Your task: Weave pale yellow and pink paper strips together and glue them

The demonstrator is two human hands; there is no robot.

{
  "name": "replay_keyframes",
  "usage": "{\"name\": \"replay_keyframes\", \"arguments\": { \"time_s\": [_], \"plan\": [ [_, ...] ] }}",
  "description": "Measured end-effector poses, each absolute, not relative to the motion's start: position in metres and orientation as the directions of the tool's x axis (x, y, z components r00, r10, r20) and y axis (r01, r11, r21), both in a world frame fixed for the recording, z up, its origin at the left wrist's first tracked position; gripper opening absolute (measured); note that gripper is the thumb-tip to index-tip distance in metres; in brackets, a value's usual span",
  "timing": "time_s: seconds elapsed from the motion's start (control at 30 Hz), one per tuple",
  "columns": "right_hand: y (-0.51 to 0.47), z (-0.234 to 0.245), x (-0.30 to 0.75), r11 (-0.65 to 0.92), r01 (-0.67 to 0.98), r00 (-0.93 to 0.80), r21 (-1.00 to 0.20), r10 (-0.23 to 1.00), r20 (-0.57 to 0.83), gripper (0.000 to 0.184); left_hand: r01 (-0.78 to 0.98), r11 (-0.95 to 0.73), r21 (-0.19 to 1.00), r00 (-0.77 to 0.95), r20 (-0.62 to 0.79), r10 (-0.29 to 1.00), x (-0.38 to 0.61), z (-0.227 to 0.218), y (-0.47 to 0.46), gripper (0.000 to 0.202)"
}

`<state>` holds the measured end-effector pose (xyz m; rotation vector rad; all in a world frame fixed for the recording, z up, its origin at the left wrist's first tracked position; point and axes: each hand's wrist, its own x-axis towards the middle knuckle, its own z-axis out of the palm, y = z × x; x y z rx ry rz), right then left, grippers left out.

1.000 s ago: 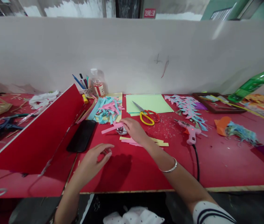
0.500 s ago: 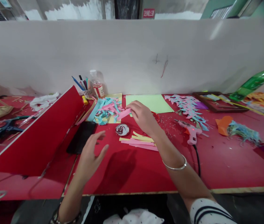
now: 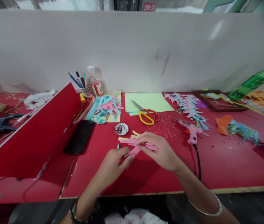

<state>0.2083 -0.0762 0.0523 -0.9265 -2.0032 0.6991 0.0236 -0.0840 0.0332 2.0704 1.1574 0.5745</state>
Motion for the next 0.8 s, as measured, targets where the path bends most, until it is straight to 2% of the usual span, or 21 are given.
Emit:
{"name": "replay_keyframes", "arguments": {
  "time_s": [0.1, 0.2, 0.5, 0.7, 0.8],
  "plan": [
    [-0.076, 0.044, 0.212, 0.515, 0.351, -0.344, -0.782, 0.848, 0.403, 0.011, 0.449, -0.192, 0.873, 0.557, -0.105, 0.824, 0.021, 0.030, -0.085, 0.028],
    [-0.075, 0.041, 0.213, 0.483, 0.345, -0.323, -0.805, 0.866, 0.381, 0.013, 0.422, -0.116, 0.899, 0.530, -0.140, 0.836, 0.017, 0.026, -0.084, 0.023],
    [-0.073, 0.034, 0.229, 0.404, 0.399, -0.168, -0.823, 0.915, 0.367, 0.011, 0.534, -0.241, 0.810, 0.447, -0.028, 0.894, -0.009, 0.025, -0.075, 0.028],
    [-0.076, 0.026, 0.250, 0.339, 0.395, -0.037, -0.854, 0.935, 0.353, 0.010, 0.564, -0.216, 0.797, 0.331, 0.021, 0.944, -0.035, 0.022, -0.069, 0.028],
    [-0.077, 0.026, 0.259, 0.337, 0.456, 0.001, -0.824, 0.925, 0.379, 0.008, 0.511, -0.162, 0.844, 0.214, 0.058, 0.975, -0.047, 0.018, -0.064, 0.024]
  ]
}}
